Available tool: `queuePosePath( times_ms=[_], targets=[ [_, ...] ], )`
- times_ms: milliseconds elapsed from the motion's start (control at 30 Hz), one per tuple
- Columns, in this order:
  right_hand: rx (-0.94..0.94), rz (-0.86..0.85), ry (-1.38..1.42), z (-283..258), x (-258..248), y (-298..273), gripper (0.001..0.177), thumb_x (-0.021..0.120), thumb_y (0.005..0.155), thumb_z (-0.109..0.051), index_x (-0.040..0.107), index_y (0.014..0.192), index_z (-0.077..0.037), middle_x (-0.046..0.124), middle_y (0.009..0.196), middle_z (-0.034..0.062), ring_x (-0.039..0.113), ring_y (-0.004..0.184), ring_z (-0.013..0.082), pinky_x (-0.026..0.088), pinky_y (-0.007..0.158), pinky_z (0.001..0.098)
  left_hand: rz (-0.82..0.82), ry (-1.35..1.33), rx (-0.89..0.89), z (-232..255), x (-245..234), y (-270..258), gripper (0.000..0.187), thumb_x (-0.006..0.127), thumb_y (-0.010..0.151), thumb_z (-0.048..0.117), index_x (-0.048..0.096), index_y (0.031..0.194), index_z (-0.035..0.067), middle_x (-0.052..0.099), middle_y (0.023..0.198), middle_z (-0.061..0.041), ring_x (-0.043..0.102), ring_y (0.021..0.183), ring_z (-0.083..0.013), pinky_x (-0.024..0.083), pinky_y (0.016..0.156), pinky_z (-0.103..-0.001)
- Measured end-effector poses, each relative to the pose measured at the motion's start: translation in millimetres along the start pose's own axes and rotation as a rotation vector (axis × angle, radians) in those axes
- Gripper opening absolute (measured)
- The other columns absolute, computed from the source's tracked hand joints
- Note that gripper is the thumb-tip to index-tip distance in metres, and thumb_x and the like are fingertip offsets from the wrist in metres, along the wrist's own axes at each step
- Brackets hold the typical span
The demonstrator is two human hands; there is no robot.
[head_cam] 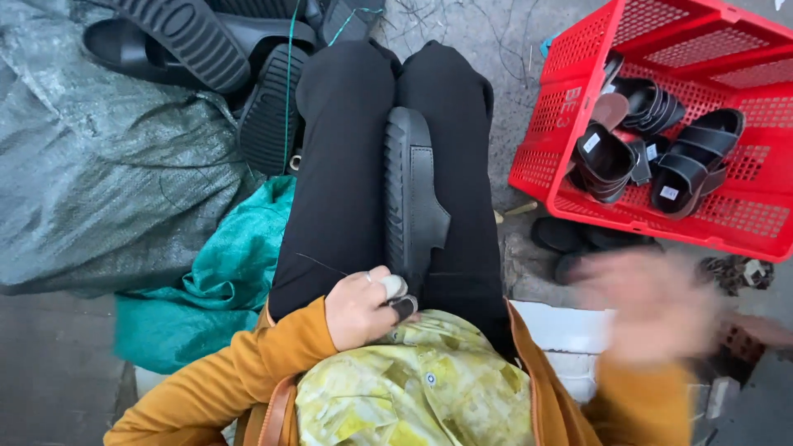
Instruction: Hand-sewing the soles of black sandals using a needle and thread while sitting on the ground.
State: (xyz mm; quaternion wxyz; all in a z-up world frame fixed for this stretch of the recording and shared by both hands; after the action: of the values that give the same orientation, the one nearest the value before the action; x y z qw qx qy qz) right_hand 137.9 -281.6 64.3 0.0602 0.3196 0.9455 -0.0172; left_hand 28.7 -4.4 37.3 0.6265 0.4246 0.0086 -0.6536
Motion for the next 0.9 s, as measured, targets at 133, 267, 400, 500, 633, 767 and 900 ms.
queuePosePath(
  times_ms=[133,267,400,500,633,767,900],
  targets=[
    [0.152,0.238,-1.576,-39,-42,6,0.025,0.063,0.101,0.005,0.061,0.126,0.010,0.062,0.104,0.0211,0.060,0.083,0.0313,0.050,0.071,0.0410,0.031,-0.028,-0.193,-10,-13,6,0.032,0.066,0.086,0.039,0.063,0.092,0.008,0.052,0.077,-0.011,0.059,0.069,-0.0304,0.047,0.050,-0.038],
    [-0.058,-0.038,-0.793,-28,48,65,0.067,0.066,0.072,0.010,0.044,0.134,0.002,0.055,0.133,0.0152,0.060,0.117,0.0271,0.052,0.092,0.0305,-0.508,0.319,-0.455,-29,0,-11,0.048,0.057,0.086,0.054,0.066,0.091,0.008,0.050,0.078,-0.008,0.057,0.081,-0.0291,0.050,0.056,-0.037],
    [-0.010,-0.158,-0.936,20,78,56,0.071,0.055,0.085,-0.050,0.040,0.144,-0.014,0.064,0.108,0.0028,0.068,0.077,0.0186,0.054,0.059,0.0307,-0.231,-0.343,-0.591,-35,-13,4,0.027,0.062,0.090,0.033,0.063,0.073,0.012,0.047,0.094,-0.006,0.059,0.083,-0.0288,0.048,0.062,-0.036],
    [0.125,0.066,-0.442,11,77,62,0.017,0.068,0.078,-0.014,0.074,0.095,-0.014,0.071,0.063,-0.0003,0.067,0.053,0.0224,0.054,0.050,0.0311,0.009,-1.361,-0.976,-64,-21,28,0.064,0.063,0.088,0.031,0.034,0.137,0.003,0.041,0.120,-0.015,0.065,0.101,-0.0315,0.049,0.092,-0.039],
    [0.038,0.028,-0.357,25,80,81,0.019,0.061,0.081,-0.009,0.074,0.095,-0.011,0.059,0.052,-0.0030,0.056,0.039,0.0166,0.049,0.041,0.0286,0.059,-1.026,-1.150,-126,-20,59,0.035,0.051,0.090,0.029,0.068,0.081,0.000,0.057,0.059,-0.004,0.053,0.048,-0.0124,0.038,0.043,-0.020],
    [-0.113,-0.068,-0.823,16,78,84,0.035,0.053,0.091,-0.026,0.061,0.122,-0.012,0.060,0.079,0.0063,0.062,0.058,0.0238,0.051,0.048,0.0372,0.009,-0.330,-0.672,-141,-74,70,0.034,0.059,0.098,0.017,0.065,0.071,-0.002,0.057,0.061,-0.021,0.054,0.057,-0.0354,0.043,0.058,-0.039],
    [-0.026,-0.184,-0.970,1,82,84,0.044,0.061,0.078,-0.007,0.060,0.121,-0.014,0.053,0.094,0.0022,0.054,0.066,0.0148,0.045,0.057,0.0266,0.003,0.380,-0.417,-87,-87,73,0.021,0.058,0.077,-0.009,0.057,0.097,-0.014,0.046,0.111,-0.029,0.045,0.097,-0.0415,0.039,0.089,-0.047]
  ],
)
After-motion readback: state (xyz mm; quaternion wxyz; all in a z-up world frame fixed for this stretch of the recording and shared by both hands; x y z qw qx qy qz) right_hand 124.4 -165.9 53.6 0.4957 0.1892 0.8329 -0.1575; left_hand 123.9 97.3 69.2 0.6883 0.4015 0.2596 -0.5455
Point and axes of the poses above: each hand's wrist, its own y-axis towards the middle knuckle, its own x-axis out of the palm, z = x × y, the point moved 3 cm from there along y, towards the middle knuckle
